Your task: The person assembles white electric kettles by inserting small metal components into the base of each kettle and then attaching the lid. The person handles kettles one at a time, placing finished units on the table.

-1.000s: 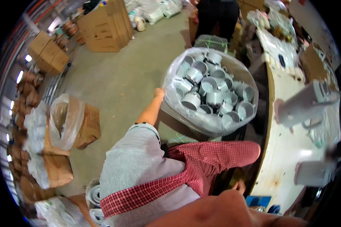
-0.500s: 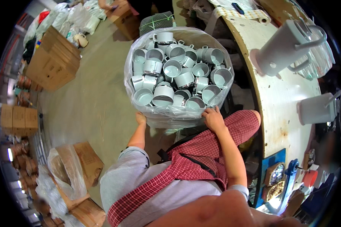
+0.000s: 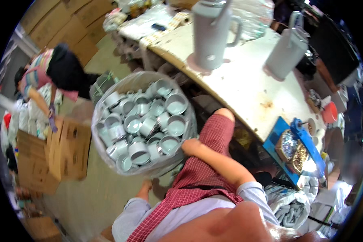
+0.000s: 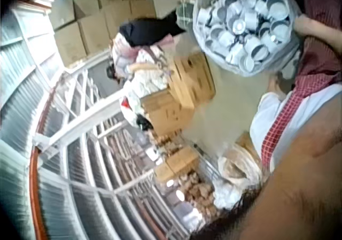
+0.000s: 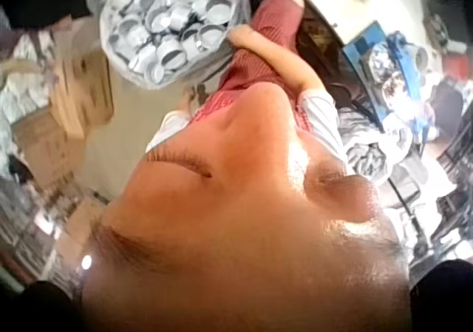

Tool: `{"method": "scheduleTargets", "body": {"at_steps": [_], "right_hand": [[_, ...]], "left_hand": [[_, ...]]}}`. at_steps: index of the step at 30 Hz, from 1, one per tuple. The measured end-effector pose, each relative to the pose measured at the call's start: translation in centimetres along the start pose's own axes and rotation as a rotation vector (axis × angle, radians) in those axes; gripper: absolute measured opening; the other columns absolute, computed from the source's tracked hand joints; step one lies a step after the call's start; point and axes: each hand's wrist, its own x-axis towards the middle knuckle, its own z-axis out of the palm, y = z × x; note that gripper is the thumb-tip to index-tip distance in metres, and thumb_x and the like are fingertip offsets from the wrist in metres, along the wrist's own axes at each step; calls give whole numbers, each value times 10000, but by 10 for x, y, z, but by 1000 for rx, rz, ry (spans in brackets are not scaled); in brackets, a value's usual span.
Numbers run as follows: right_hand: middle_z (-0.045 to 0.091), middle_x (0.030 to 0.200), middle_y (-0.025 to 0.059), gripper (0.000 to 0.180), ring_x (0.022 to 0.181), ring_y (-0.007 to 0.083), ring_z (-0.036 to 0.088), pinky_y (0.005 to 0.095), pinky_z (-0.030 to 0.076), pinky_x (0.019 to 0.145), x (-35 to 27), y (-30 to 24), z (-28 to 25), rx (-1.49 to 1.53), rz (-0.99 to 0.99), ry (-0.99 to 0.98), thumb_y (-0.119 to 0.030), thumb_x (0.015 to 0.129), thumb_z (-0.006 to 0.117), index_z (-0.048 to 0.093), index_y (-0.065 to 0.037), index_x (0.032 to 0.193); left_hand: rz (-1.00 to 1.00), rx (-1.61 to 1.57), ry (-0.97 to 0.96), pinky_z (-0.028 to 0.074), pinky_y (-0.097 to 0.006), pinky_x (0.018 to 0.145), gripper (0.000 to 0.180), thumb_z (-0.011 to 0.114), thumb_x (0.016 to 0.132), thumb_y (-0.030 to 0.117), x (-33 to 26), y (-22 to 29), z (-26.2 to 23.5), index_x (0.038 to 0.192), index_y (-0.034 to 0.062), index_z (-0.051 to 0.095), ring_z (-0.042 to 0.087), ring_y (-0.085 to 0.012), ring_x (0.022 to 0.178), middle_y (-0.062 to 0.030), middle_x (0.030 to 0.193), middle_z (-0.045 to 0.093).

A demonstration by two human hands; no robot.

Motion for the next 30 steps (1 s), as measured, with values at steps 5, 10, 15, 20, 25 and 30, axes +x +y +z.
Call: {"method": "scheduleTargets", "body": {"at_steps": [5, 10, 15, 20, 25, 30], "right_hand": [[685, 877, 141, 128, 821, 328, 668, 398, 546, 731, -116, 16, -29, 485, -326, 987, -153, 832, 678, 685, -40, 890], [684, 911, 135, 128, 844, 308, 669, 372, 544, 751, -217, 70, -50, 625, 31, 1323, -70, 817, 687, 695, -45, 943], [653, 1072, 141, 347, 936, 239, 664, 330, 540, 792, -226, 125, -81, 925, 83, 1466, -6, 823, 690, 611, -11, 1161], [613, 1180, 129, 434, 1021, 227, 633, 317, 509, 826, -193, 243, -123, 974, 318, 1795, -45, 851, 677, 548, -9, 1264], [493, 1332, 192, 549, 1191, 288, 527, 376, 466, 930, -175, 329, -230, 720, 481, 2083, -120, 839, 686, 478, 0, 1333], [409, 1408, 275, 690, 1294, 410, 425, 471, 277, 1127, -203, 434, -304, -138, 814, 2140, -209, 843, 668, 367, 25, 1418]], "left_hand": [[465, 321, -351, 515, -443, 690, 284, 477, 905, 243, -52, 202, -106, 980, 39, 661, 682, -324, 843, -219, 888, 678], [965, -245, 558, 510, -381, 657, 248, 502, 963, 250, -90, 387, -310, 944, 35, 626, 669, -269, 717, -131, 766, 667], [1123, -434, 618, 482, -344, 900, 378, 616, 923, 210, -23, 527, -409, 1247, 23, 569, 614, -229, 1084, -143, 1203, 631], [996, -391, 640, 447, -392, 963, 527, 631, 909, 243, 75, 588, -434, 1364, 43, 454, 586, -311, 1136, -172, 1236, 609], [865, -275, 781, 436, -425, 971, 564, 631, 898, 257, 97, 581, -462, 1375, 41, 422, 573, -347, 1129, -162, 1235, 611], [1280, -214, 553, 436, -418, 968, 418, 650, 875, 263, 16, 564, -433, 1208, 17, 591, 575, -353, 1102, -190, 1160, 626]]}}
